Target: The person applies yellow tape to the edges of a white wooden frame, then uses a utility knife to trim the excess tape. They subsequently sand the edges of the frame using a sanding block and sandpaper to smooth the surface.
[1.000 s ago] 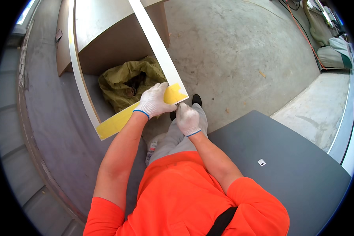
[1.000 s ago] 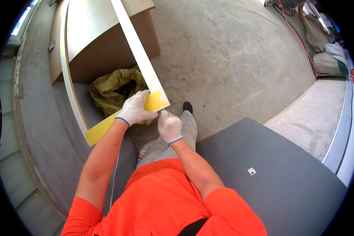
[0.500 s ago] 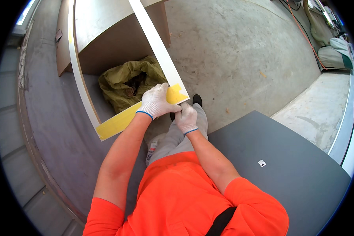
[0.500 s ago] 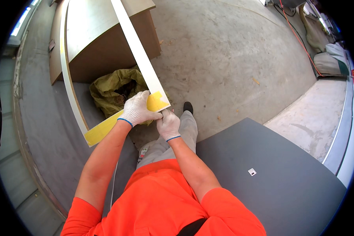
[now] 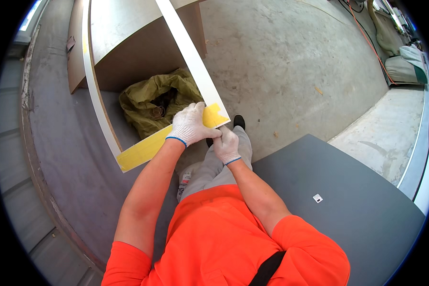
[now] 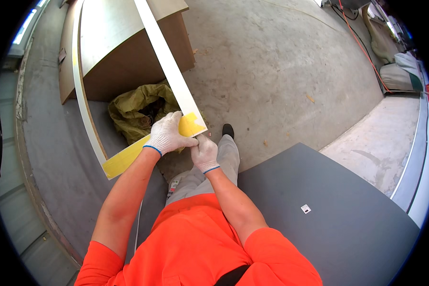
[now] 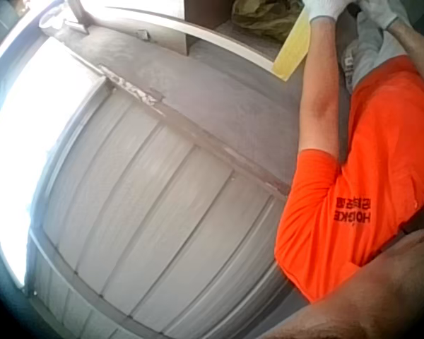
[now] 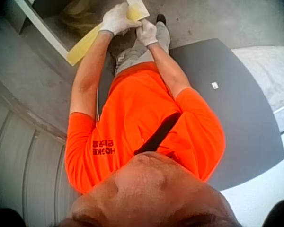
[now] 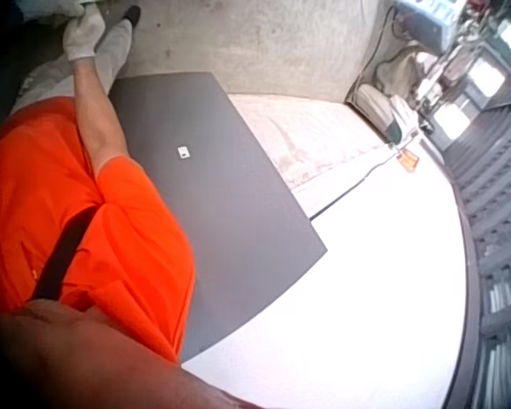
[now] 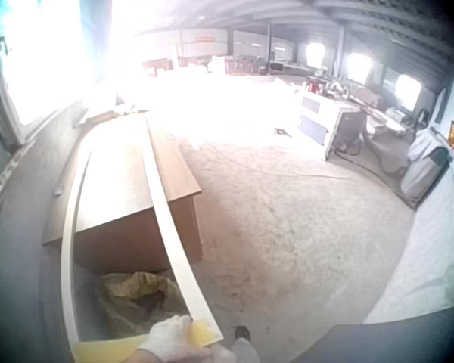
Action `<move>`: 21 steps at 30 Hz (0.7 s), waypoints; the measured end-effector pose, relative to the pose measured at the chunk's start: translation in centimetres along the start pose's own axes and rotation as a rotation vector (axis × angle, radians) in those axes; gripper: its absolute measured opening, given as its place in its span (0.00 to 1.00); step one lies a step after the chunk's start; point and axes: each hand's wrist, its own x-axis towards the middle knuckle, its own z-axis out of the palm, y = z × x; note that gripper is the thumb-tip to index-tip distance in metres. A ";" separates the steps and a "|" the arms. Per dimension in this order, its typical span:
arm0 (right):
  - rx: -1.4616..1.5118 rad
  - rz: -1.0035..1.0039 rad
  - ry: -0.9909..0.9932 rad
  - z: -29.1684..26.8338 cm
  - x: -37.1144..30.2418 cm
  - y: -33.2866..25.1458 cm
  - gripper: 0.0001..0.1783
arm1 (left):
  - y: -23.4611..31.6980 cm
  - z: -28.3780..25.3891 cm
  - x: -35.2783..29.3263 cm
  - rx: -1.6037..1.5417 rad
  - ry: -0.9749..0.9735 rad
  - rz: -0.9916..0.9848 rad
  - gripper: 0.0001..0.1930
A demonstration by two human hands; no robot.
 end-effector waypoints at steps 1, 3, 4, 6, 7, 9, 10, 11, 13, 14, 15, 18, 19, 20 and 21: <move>0.009 -0.002 -0.001 0.0 0.0 0.0 0.09 | 0.0 0.0 0.0 0.002 -0.004 -0.001 0.50; 0.019 -0.009 0.002 -0.1 0.0 -0.1 0.09 | 0.0 -0.1 0.0 0.001 -0.008 -0.003 0.50; 0.024 -0.012 0.004 -0.1 0.0 -0.1 0.09 | 0.1 -0.2 -0.1 0.000 -0.008 -0.004 0.50; 0.032 -0.032 0.015 -0.1 0.0 -0.1 0.10 | 0.1 -0.3 -0.1 -0.003 -0.009 -0.004 0.50; 0.036 -0.043 0.019 0.0 0.0 0.0 0.10 | 0.1 -0.3 -0.1 -0.005 -0.010 -0.003 0.50; 0.050 -0.034 0.012 0.0 0.0 0.0 0.11 | 0.1 -0.3 -0.1 -0.005 -0.014 -0.003 0.50; 0.057 -0.029 0.009 0.0 -0.1 0.1 0.11 | 0.1 -0.4 -0.1 -0.003 -0.017 -0.005 0.50; 0.058 -0.026 0.004 0.0 -0.1 0.1 0.11 | 0.1 -0.4 -0.1 -0.002 -0.020 -0.006 0.50; 0.059 -0.020 -0.007 -0.2 -0.1 0.0 0.11 | 0.0 -0.4 -0.1 -0.007 -0.020 -0.005 0.50; 0.068 -0.016 -0.014 -0.2 -0.1 0.0 0.11 | 0.0 -0.4 -0.1 -0.009 -0.020 -0.005 0.50; 0.077 -0.013 -0.019 -0.3 -0.1 0.0 0.11 | 0.0 -0.4 0.0 -0.010 -0.021 -0.007 0.50; 0.097 0.026 -0.033 -0.3 -0.1 -0.1 0.12 | 0.2 -0.6 0.0 -0.008 -0.046 -0.024 0.50; 0.104 0.044 -0.038 -0.3 -0.1 -0.1 0.12 | 0.4 -0.9 0.0 -0.004 -0.070 -0.039 0.51; 0.124 0.057 -0.040 -0.3 -0.2 -0.2 0.12 | 0.5 -1.1 0.0 0.000 -0.093 -0.053 0.52; 0.144 0.069 -0.040 -0.4 -0.2 -0.3 0.12 | 0.5 -1.1 0.0 -0.001 -0.092 -0.051 0.52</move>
